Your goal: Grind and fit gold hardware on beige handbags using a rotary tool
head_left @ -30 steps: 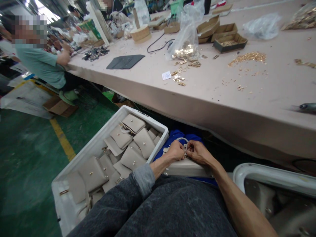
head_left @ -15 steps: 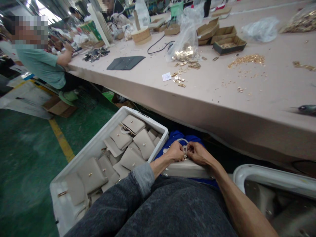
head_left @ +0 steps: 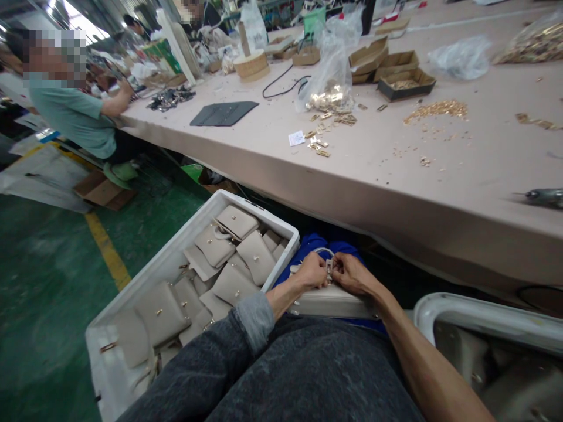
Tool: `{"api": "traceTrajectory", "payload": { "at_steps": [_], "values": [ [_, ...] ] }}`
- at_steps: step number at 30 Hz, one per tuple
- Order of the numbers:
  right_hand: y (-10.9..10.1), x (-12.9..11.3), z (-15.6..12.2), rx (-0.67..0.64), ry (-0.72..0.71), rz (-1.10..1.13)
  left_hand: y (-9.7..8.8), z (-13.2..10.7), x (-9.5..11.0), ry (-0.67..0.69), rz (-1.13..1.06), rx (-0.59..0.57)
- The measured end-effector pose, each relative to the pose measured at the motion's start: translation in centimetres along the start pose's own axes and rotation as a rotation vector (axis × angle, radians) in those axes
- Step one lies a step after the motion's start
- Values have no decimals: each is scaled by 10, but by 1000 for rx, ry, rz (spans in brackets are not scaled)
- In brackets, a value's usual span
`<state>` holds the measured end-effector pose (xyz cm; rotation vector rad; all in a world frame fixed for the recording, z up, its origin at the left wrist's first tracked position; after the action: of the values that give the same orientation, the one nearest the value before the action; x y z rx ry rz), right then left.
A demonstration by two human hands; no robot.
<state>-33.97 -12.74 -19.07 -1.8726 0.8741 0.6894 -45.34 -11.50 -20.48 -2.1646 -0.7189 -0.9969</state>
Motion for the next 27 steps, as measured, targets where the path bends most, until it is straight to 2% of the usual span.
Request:
{"api": "traceTrajectory", "payload": {
  "at_steps": [5, 10, 16, 21, 27],
  "values": [
    [4, 3, 2, -34, 32, 52, -2, -3, 2, -26, -9, 35],
    [1, 2, 2, -3, 44, -20, -1, -3, 2, -53, -37, 50],
    [4, 6, -1, -131, 80, 196, -1, -2, -2, -58, -39, 61],
    [1, 1, -2, -77, 85, 169, -4, -2, -1, 5, 24, 31],
    [-5, -3, -3, -44, 69, 195, -14, 5, 17, 167, 262, 99]
  ]
}}
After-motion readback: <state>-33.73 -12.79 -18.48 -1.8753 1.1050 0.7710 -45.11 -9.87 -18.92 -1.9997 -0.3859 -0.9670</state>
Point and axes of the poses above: each hand's wrist, its own z-axis towards the middle knuckle, its own y-axis out of the palm, x = y × z, the point moved 9 cm from there along z, towards the middle knuckle, and after that the axes turned 10 degrees about y, right-handed, at the moved point
